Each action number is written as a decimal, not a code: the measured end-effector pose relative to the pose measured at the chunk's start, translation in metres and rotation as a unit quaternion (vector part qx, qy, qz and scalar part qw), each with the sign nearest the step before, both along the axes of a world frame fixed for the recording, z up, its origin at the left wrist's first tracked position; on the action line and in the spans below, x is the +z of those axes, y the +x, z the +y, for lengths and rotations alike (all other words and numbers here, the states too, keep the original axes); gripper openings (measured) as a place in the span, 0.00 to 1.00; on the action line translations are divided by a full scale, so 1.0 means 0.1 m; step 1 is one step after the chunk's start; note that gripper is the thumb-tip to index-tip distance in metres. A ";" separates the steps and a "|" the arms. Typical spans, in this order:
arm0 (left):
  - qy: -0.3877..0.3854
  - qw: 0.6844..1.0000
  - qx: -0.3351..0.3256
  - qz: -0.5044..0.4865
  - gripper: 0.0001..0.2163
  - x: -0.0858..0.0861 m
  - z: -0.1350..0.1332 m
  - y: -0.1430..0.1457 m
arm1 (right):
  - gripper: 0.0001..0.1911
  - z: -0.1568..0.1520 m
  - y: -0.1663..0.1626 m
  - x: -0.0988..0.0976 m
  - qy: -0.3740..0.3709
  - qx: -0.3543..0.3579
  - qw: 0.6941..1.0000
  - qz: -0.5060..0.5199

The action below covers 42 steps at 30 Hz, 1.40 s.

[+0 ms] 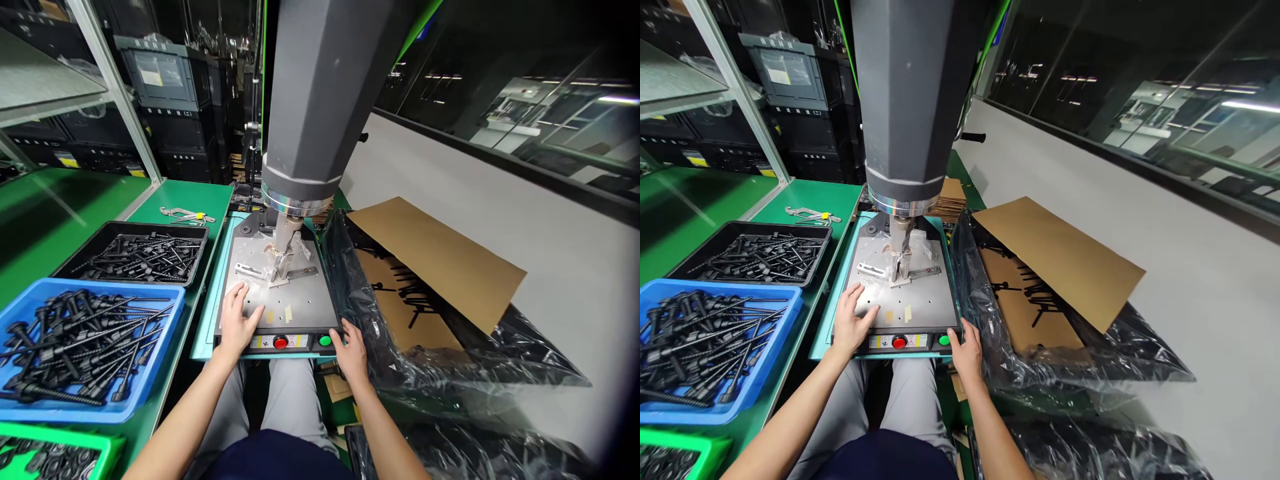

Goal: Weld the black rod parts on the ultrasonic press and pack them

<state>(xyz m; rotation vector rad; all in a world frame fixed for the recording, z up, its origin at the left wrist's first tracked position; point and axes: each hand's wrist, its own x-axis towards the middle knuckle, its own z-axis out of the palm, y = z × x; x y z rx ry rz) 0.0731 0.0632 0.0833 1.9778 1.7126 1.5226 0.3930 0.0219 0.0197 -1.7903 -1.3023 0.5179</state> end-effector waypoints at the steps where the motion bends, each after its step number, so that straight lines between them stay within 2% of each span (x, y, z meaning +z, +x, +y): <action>1: 0.011 1.000 -0.009 0.004 0.24 0.05 0.11 0.06 | 0.28 0.05 -0.07 0.11 0.030 -0.004 1.000 -0.002; 3: 0.023 1.000 -0.018 0.010 0.24 0.12 0.34 0.15 | 0.21 0.19 -0.25 0.34 0.074 0.028 0.997 0.012; 6: 0.009 1.000 -0.022 0.011 0.22 0.17 0.63 0.26 | 0.16 0.47 -0.61 0.63 0.085 0.140 0.986 0.043; 8: -0.002 1.000 -0.019 0.009 0.17 0.20 0.77 0.30 | 0.15 0.69 -0.84 0.76 0.093 0.206 0.973 0.048; 10: -0.003 1.000 -0.017 0.011 0.08 0.22 0.87 0.31 | 0.15 0.92 -1.04 0.85 0.113 0.234 0.965 0.044; 12: 0.007 1.000 -0.018 0.009 0.04 0.26 0.92 0.30 | 0.16 1.15 -1.19 0.92 0.139 0.228 0.963 0.030; 19: 0.050 0.998 -0.033 -0.034 0.04 0.50 0.99 0.26 | 0.15 1.65 -1.39 1.12 0.212 0.149 0.965 -0.045; 22: 0.047 0.997 -0.036 -0.043 0.04 0.57 1.03 0.26 | 0.17 1.78 -1.42 1.17 0.184 0.145 0.970 -0.063; 28: 0.020 0.996 -0.020 -0.083 0.04 0.69 1.13 0.25 | 0.09 2.03 -1.42 1.27 0.115 0.213 0.969 -0.045; 32: 0.014 0.996 -0.014 -0.091 0.05 0.76 1.18 0.24 | 0.09 2.02 -1.40 1.37 0.150 0.229 0.960 -0.062; 35: 0.013 0.997 -0.017 -0.078 0.04 0.74 1.18 0.24 | 0.09 1.85 -1.37 1.43 0.191 0.233 0.950 -0.080; 42: 0.022 0.998 -0.052 0.027 0.05 0.44 0.96 0.23 | 0.11 1.11 -1.22 1.53 0.224 0.273 0.933 -0.069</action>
